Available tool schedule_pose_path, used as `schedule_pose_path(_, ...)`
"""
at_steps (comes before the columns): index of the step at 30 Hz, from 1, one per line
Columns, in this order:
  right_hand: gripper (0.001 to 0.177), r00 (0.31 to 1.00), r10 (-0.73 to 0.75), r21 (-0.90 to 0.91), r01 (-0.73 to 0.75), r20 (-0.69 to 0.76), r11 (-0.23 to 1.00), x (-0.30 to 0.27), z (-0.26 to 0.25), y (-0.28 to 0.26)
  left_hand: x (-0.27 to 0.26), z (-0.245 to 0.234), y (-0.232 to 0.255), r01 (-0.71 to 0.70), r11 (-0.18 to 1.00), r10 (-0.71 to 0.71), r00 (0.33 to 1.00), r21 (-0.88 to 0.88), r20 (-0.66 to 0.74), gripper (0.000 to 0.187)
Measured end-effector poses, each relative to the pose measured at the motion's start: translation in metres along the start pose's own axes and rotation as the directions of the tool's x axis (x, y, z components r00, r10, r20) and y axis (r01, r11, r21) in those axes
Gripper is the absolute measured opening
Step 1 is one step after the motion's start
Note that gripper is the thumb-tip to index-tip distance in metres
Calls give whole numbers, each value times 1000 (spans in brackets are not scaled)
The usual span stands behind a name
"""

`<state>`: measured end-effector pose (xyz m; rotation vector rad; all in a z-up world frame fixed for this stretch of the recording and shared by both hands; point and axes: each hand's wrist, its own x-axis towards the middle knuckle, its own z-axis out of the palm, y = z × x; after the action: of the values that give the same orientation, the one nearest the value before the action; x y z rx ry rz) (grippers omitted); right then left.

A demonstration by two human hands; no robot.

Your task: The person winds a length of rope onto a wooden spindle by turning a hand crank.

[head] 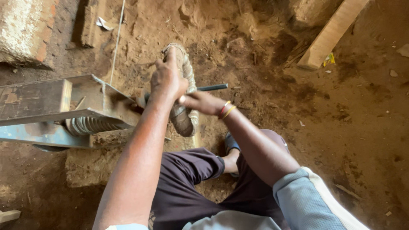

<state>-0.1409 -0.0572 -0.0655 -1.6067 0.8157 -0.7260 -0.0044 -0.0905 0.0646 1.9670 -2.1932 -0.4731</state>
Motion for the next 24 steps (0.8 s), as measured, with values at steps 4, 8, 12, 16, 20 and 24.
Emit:
schedule_pose_path(4,60,888,273,12,-289,-369,957,-3,-31,26,10,-8,9,73,997,-72,994,-17,85,104)
schedule_pose_path(8,46,778,44,-547,-479,-626,686,-2,-34,86,21,-7,6,33,999,-34,995,10,91,101)
schedule_pose_path(12,49,806,13,-672,-502,-592,545,-9,-24,129,29,-13,14,79,996,-73,987,-39,141,98)
schedule_pose_path(16,48,832,73,-708,-512,-551,487,-8,-21,135,41,-9,9,62,998,-59,978,-10,199,82)
schedule_pose_path(20,53,836,214,-711,-544,-506,445,-9,-20,118,63,-1,3,-33,997,22,986,65,166,70)
schedule_pose_path(24,54,844,261,-746,-537,-469,394,-13,-17,110,90,8,-5,-84,993,71,986,78,154,88)
